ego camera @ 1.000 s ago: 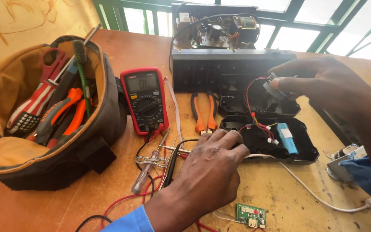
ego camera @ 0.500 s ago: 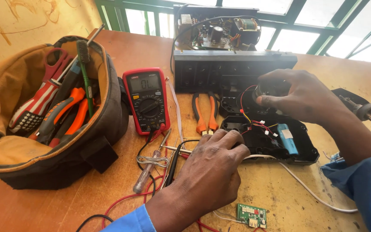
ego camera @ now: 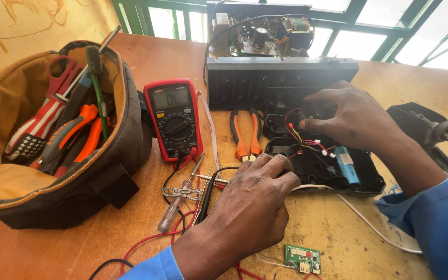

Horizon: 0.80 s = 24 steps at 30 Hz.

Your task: Soldering wires to a circuit board and testing components with a multimeter during an electronics repair task.

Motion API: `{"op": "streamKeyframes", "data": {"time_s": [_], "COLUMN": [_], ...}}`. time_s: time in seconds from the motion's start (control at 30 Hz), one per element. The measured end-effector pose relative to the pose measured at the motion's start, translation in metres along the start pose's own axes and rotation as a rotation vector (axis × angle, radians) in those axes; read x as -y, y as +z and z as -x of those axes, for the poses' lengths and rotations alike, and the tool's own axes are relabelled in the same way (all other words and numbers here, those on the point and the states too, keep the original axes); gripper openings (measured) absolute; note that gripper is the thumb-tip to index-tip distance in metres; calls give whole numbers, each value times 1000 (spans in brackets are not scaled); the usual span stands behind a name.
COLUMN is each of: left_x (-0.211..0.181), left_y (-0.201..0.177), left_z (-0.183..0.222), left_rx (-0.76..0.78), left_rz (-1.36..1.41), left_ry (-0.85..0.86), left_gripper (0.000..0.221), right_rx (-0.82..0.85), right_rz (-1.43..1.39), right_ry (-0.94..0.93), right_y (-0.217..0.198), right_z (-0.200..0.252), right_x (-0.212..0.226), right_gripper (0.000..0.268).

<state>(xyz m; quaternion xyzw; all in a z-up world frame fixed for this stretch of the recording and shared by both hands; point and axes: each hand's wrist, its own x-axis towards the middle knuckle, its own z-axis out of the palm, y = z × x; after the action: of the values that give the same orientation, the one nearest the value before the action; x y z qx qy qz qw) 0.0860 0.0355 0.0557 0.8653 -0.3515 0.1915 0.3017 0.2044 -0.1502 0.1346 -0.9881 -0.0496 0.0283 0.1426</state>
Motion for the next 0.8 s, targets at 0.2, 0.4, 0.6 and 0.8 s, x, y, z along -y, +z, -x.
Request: {"op": "streamKeyframes", "data": {"time_s": [0.2,0.4,0.6,0.8], "left_x": [1,0,0,-1], "left_y": [-1,-1,-2,-3], "left_z": [-1,-1,0,0], "left_rx": [2,17,18,28], "left_rz": [-4,6,3,37], "left_ry": [5,-5,-2,-14], "left_gripper": [28,30,29,28], "right_rx": [-91,-29,31,-19], "right_rz": [10,22,153,187], "right_ry": [-37,11,-28,0], "right_y": [6,-3,-4,1], "right_z": [-7,-7,-13,-12], "right_x": [-2,5,2,6], "right_gripper": [54,47,54,48]}}
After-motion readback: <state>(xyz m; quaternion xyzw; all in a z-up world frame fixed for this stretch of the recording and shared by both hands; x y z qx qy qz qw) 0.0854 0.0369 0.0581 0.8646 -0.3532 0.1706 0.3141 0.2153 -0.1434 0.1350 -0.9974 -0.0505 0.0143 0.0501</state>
